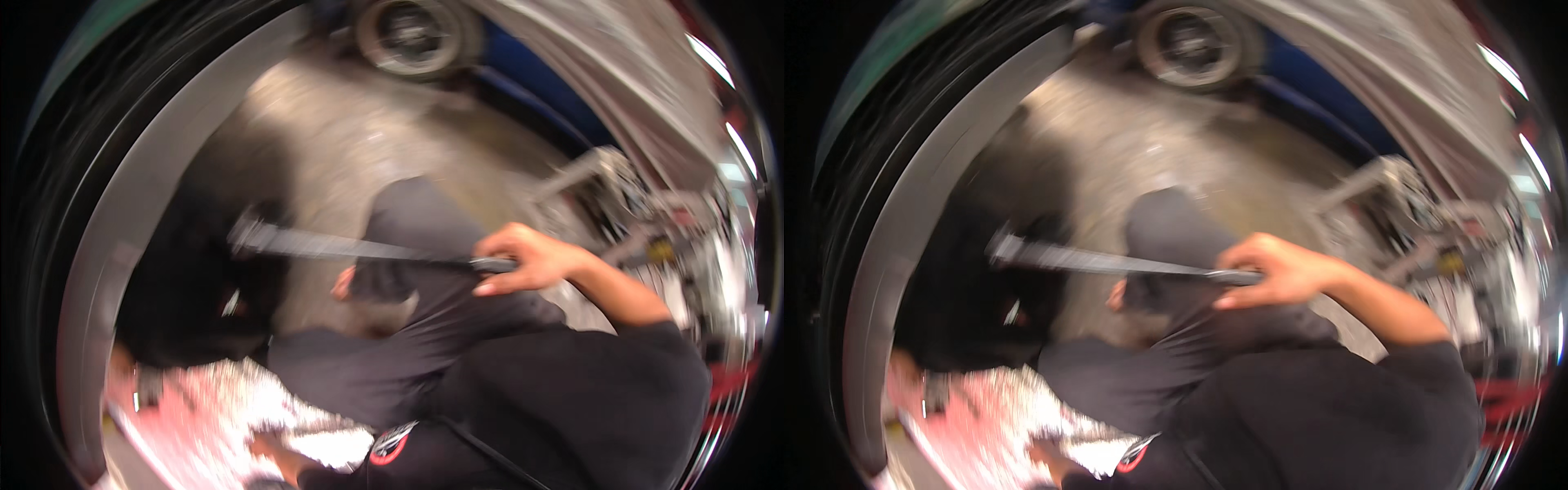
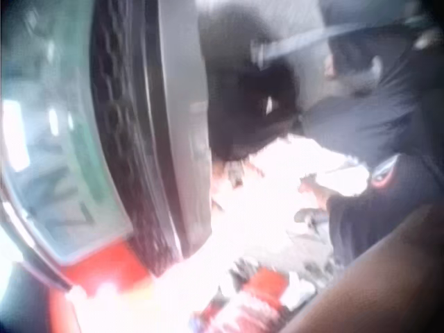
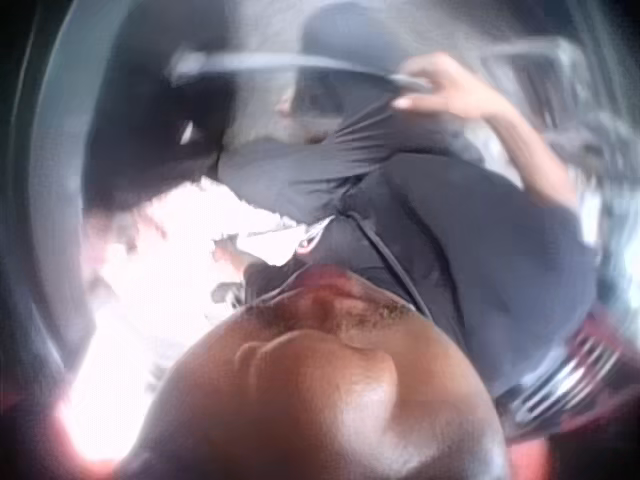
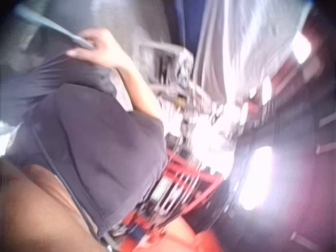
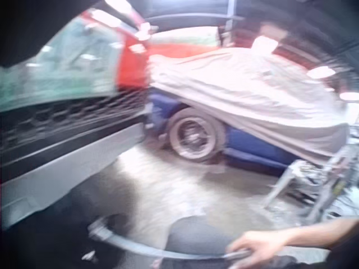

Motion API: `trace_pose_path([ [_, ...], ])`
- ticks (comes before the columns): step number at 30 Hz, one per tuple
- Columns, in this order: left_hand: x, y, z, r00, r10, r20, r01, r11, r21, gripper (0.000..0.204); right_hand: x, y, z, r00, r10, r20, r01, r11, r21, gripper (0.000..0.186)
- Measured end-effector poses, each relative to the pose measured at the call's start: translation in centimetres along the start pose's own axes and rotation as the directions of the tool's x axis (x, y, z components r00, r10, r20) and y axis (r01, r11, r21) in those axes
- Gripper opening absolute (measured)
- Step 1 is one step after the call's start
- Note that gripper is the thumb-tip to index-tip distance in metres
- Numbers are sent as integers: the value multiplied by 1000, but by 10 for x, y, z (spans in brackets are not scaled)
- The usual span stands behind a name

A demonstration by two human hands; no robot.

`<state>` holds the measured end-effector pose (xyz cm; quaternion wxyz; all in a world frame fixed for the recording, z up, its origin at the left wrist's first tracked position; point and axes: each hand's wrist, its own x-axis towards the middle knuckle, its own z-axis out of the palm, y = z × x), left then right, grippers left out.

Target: The person works under the front of a red car, using a wrench to tighten or loosen bolts on the undercarriage. They reach for tools from a nearby tray, stand up to check the engine bay, and then return to the undercarriage to continue the repair.

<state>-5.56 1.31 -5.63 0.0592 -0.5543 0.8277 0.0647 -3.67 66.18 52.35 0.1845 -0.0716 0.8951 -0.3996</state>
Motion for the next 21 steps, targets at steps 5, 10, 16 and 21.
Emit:
trace_pose_path([
  [5,13,-23,0,958,-267,102,273,961,-51,136,39,16,11,936,351,-35,-311,868,386,32],
  [10,-7,-56,-17,973,-42,227,105,956,-274,131,38,35,39,930,349,-117,-272,866,419,34],
  [16,-15,-54,-32,963,-82,255,148,957,-250,138,38,43,37,975,215,-60,-173,899,403,38],
  [21,-36,-42,-53,952,-148,267,211,951,-227,129,42,36,35,978,206,-19,-190,930,314,30],
])
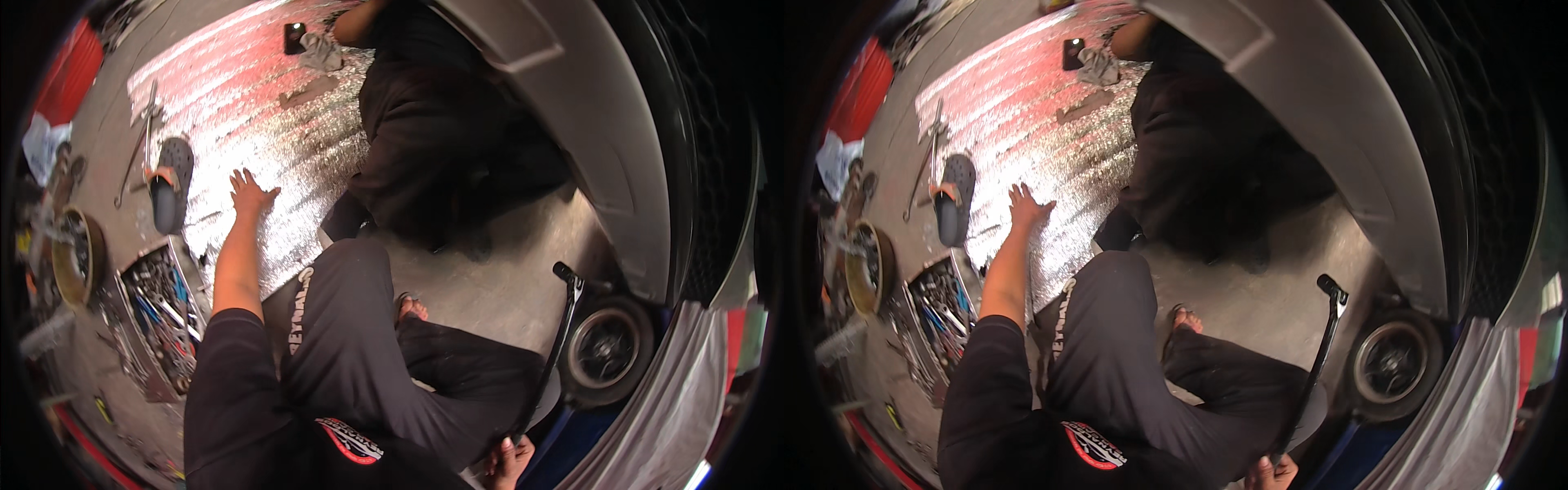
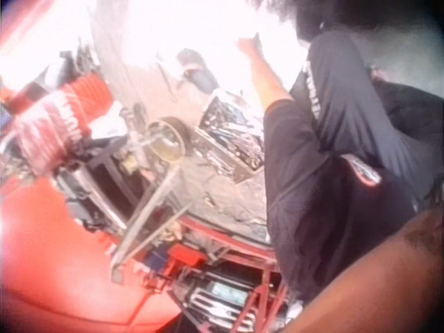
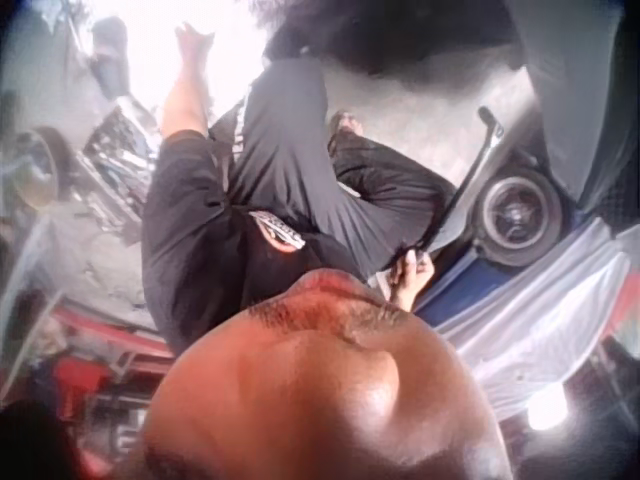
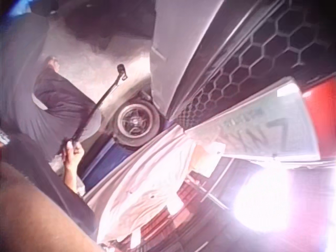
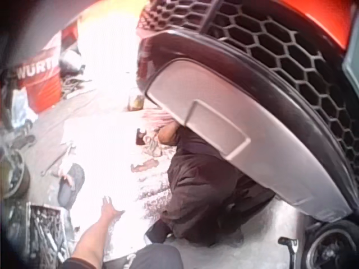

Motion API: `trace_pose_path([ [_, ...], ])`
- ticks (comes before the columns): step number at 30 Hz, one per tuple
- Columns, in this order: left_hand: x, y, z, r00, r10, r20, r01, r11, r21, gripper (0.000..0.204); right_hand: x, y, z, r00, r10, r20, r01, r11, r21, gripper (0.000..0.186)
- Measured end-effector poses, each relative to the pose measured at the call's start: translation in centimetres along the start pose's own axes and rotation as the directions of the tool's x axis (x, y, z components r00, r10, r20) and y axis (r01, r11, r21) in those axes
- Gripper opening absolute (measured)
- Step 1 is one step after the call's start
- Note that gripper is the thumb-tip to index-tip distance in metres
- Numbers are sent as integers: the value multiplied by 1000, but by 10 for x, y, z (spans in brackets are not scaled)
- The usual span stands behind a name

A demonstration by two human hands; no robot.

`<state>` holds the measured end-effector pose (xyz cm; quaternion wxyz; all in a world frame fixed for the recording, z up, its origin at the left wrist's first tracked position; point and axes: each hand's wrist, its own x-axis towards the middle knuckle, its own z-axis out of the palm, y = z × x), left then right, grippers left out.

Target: The person works under the front of a red car, using a wrench to tighten or loosen bolts on the undercarriage. They reach for tools from a nearby tray, stand up to check the engine bay, and then return to the undercarriage to continue the repair.

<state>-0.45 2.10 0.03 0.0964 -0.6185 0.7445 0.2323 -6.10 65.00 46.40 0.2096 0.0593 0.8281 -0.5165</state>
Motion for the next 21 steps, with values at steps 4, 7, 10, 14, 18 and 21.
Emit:
trace_pose_path([
  [4,-14,10,-2,999,-12,43,12,1000,-1,124,9,-9,-1,999,33,5,-33,998,-46,22],
  [7,-17,14,-7,997,-20,79,21,1000,-8,124,17,-16,1,999,34,-7,-35,995,-91,19],
  [10,-11,14,-11,992,-68,106,64,997,45,123,22,-14,1,1000,18,21,-17,997,-79,17],
  [14,-15,22,-14,993,-55,108,52,998,30,122,23,-22,9,999,26,25,-24,996,-90,21],
  [18,-15,22,-12,996,-43,84,41,999,15,122,24,-16,3,998,-10,63,13,999,-44,20],
  [21,-14,7,-8,999,-39,5,40,999,-35,121,23,-15,2,996,-28,84,31,999,-30,25],
])
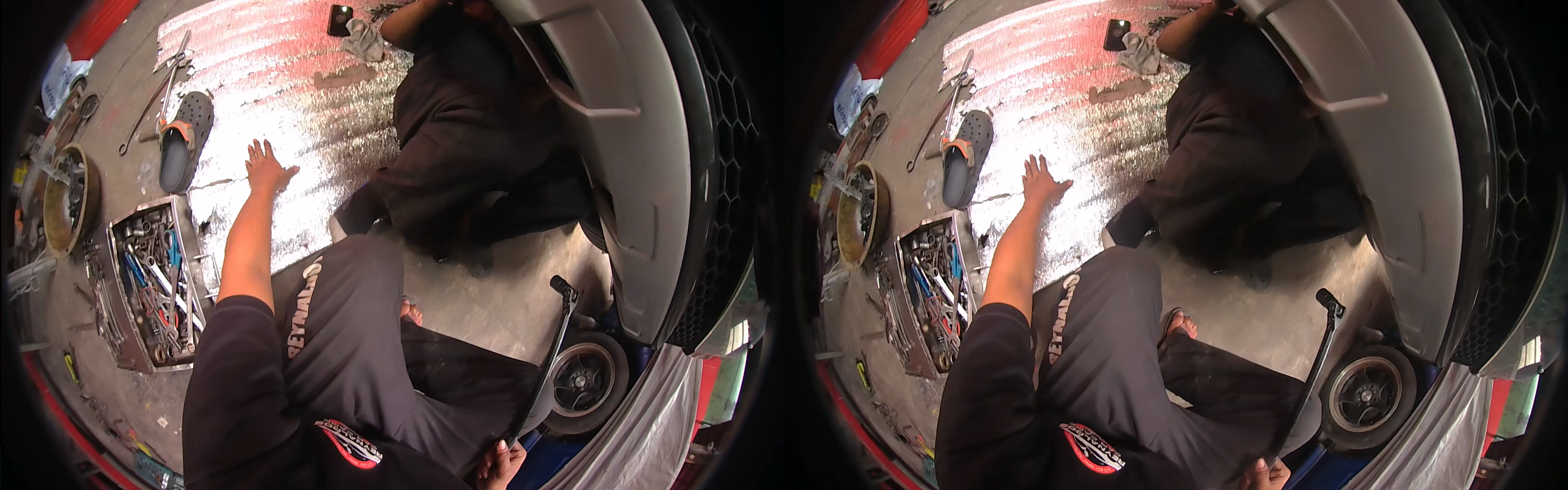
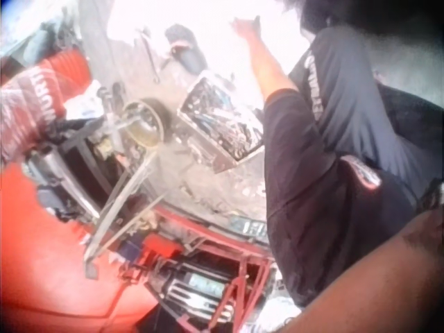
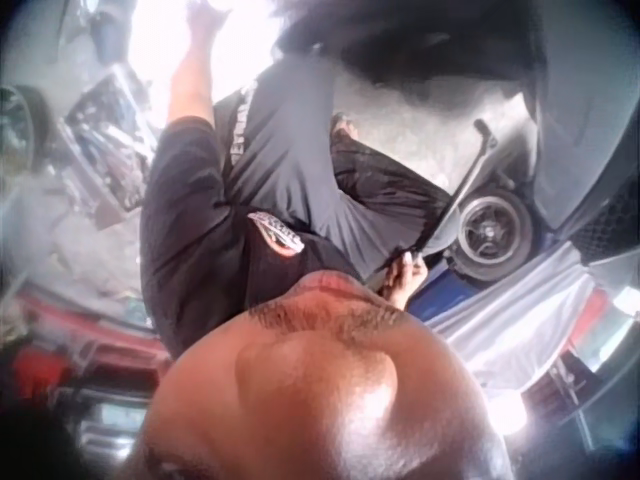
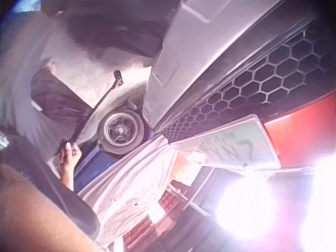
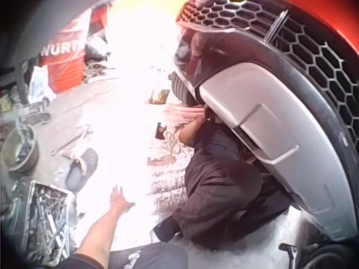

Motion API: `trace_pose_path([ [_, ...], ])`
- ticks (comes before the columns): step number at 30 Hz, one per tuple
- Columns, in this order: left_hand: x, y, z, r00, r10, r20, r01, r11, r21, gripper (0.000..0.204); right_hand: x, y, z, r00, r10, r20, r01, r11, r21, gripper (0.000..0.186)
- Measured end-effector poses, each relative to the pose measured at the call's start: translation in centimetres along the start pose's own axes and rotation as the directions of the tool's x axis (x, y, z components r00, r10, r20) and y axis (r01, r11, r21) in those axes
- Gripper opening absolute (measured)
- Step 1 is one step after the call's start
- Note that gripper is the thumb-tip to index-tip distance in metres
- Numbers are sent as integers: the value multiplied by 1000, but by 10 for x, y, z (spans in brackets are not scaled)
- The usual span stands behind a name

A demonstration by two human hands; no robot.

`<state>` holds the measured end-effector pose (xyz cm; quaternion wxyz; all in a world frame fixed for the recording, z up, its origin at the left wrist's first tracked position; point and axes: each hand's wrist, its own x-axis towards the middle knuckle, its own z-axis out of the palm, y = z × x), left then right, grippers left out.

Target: The person works under the front of a red car, using a wrench to tighten or loosen bolts on the undercarriage. They reach for tools from a nearby tray, stand up to check the engine bay, and then return to the undercarriage to continue the repair.

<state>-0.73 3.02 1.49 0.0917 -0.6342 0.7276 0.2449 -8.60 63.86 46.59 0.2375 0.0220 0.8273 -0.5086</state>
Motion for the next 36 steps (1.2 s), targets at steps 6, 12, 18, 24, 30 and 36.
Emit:
trace_pose_path([
  [6,-20,11,9,974,116,-196,-112,993,29,105,11,50,-38,972,-233,15,232,972,39,33],
  [12,-55,-24,46,979,104,-176,-74,984,165,88,13,32,-30,996,-67,56,65,997,34,29],
  [18,-70,-13,49,973,145,-178,-114,979,170,88,23,14,-17,995,-73,62,72,997,14,28],
  [24,-67,-10,52,977,115,-180,-96,989,112,82,37,23,-29,989,-93,115,93,996,5,27],
  [30,-104,2,64,966,150,-211,-122,982,141,78,37,26,-27,986,-122,114,119,992,35,26],
  [36,-112,-16,81,935,219,-278,-206,976,76,78,48,31,-36,978,-135,159,135,991,17,25],
])
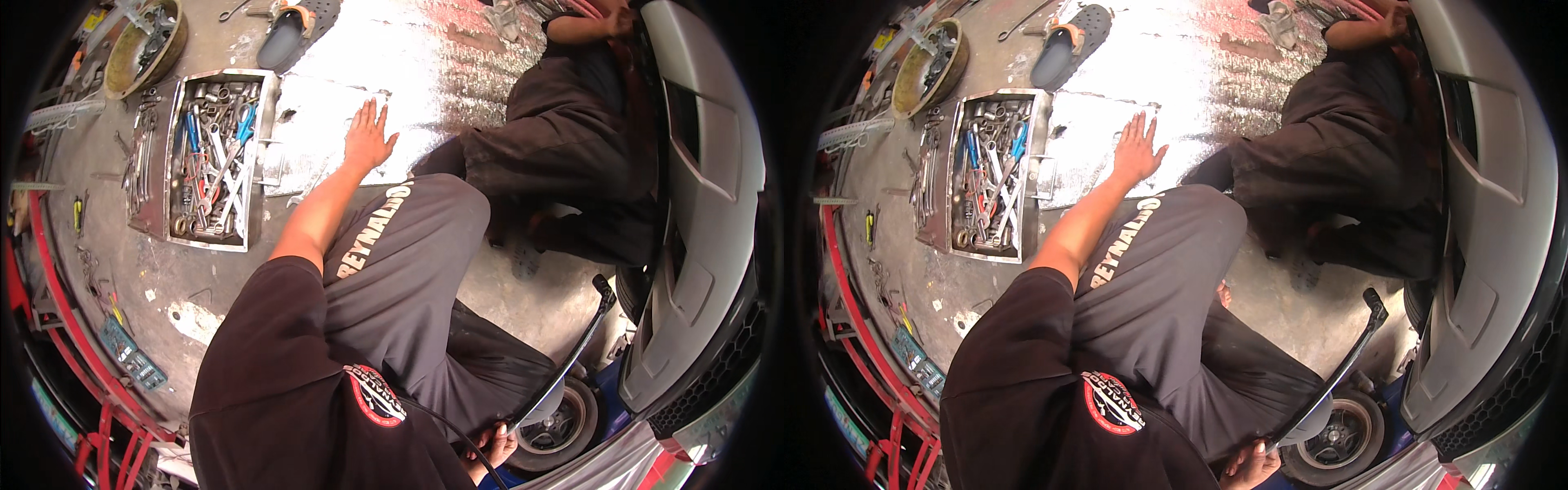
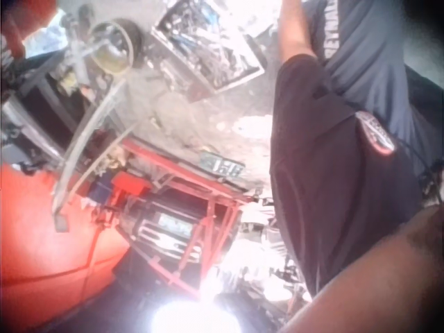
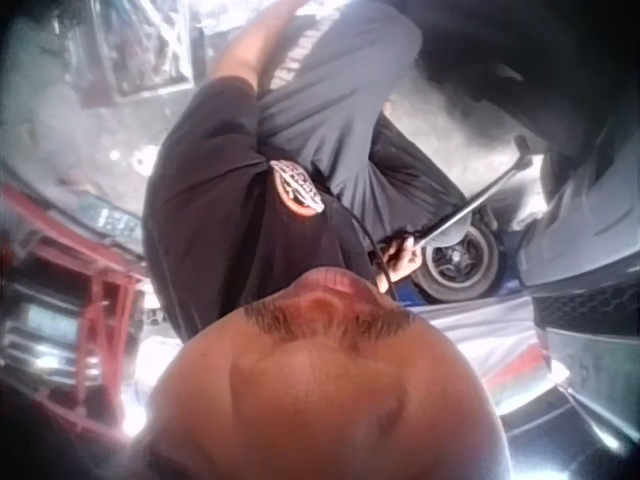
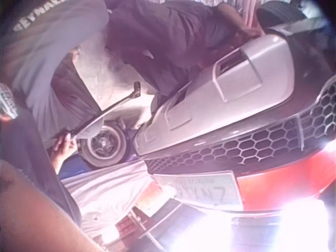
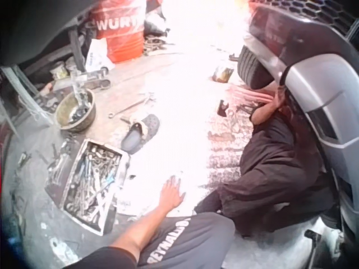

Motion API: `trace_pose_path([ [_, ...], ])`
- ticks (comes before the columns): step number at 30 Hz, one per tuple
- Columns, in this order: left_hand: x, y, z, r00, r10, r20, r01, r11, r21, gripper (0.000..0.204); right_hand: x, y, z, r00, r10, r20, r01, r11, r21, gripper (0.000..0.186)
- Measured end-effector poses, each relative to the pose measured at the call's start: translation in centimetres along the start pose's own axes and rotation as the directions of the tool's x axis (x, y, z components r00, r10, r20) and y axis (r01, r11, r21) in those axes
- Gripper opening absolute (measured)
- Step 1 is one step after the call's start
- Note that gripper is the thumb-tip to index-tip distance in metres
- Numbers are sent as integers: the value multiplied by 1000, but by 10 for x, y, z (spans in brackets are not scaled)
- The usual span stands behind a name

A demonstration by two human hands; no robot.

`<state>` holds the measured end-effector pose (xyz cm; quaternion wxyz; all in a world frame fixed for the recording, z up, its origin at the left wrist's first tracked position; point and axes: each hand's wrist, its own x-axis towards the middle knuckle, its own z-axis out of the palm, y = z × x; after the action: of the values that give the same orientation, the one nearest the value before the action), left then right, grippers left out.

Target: The person works under the front of a red car, using a wrench to tighten or loosen bolts on the undercarriage. They reach for tools from a nearby tray, stand up to check the engine bay, and then return to the undercarriage to continue the repair.

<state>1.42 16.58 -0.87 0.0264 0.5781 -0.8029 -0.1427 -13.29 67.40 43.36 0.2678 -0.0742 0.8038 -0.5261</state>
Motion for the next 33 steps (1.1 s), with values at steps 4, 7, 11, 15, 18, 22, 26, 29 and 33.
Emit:
trace_pose_path([
  [4,11,17,-4,993,-10,118,17,998,-56,79,-4,-15,17,999,30,-23,-29,999,24,23],
  [7,7,4,4,997,-20,80,21,1000,-11,79,-3,-28,32,997,71,-39,-69,996,50,21],
  [11,7,12,-8,994,-21,106,18,1000,23,79,-4,-27,36,996,72,-55,-68,995,69,20],
  [15,10,9,-3,993,-14,117,17,1000,-25,80,-5,-27,39,997,57,-57,-54,997,56,20],
  [18,6,9,-14,983,-38,181,36,999,13,79,-5,-26,40,996,69,-52,-66,996,60,20],
  [22,6,9,-11,984,-38,172,34,999,23,79,-6,-26,39,997,64,-50,-62,997,42,21],
  [26,7,9,-9,987,-36,154,34,999,16,79,-6,-28,40,997,59,-57,-57,998,37,22],
  [29,7,11,-9,987,-35,157,34,999,5,78,-4,-30,40,998,49,-48,-48,998,33,22],
  [33,8,7,-7,990,-34,139,36,999,-10,79,-3,-28,38,997,55,-60,-53,998,25,22],
])
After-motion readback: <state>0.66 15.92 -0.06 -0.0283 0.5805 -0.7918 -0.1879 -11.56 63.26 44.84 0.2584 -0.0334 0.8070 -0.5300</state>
